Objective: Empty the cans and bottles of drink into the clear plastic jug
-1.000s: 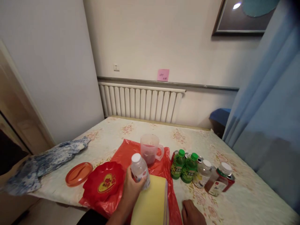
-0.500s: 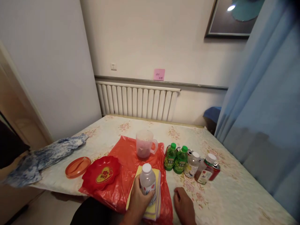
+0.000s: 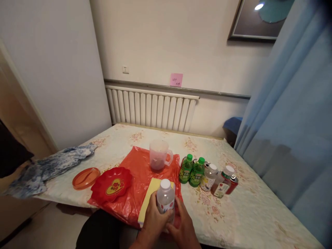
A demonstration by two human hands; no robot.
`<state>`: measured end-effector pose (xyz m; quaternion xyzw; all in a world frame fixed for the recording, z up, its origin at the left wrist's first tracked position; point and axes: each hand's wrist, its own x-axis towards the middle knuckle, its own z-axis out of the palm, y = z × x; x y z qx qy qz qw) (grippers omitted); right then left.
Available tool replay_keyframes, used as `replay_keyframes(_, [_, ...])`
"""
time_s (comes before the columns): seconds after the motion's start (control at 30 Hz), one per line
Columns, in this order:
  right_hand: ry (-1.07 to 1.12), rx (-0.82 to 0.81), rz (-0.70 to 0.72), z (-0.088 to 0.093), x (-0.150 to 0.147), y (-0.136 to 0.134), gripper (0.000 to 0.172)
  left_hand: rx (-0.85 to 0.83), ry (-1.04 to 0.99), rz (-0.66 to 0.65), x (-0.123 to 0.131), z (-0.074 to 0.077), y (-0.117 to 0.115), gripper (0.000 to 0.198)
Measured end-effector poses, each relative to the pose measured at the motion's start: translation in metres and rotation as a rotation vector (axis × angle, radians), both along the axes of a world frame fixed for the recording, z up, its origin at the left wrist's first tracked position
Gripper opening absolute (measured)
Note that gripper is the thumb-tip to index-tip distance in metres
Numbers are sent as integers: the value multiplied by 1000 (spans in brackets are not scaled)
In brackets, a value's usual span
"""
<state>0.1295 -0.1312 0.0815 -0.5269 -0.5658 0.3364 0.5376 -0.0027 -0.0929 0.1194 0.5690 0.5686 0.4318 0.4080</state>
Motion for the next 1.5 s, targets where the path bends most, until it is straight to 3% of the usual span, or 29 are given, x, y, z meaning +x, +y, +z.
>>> replay_keyframes(0.27, [136, -112, 10, 2, -11, -3, 78, 4, -62, -100, 1, 4, -15, 70])
replay_keyframes(0.43, [315, -151, 144, 14, 0, -2, 79, 20, -229, -408, -13, 8, -11, 74])
replay_keyframes(0.63, [569, -171, 408, 35, 13, -8, 81, -209, -440, -707, -31, 26, -11, 72])
replay_keyframes(0.87, [531, -260, 468, 44, 18, -11, 77, -334, -413, -657, -30, 27, -15, 64])
replay_keyframes(1.1, [248, -151, 59, 52, 47, 3, 64, -328, -199, -600, -29, 13, -17, 58])
replay_keyframes(1.23, [24, -92, -56, 66, 48, 4, 51, -292, -65, -613, -26, 8, -19, 61])
replay_keyframes(1.37, [-150, -93, -45, 73, 43, 2, 34, -217, 86, -582, -26, 8, -22, 63])
replay_keyframes(1.5, [-191, -132, 17, 75, 44, 0, 26, -187, 144, -574, -30, 10, -25, 62])
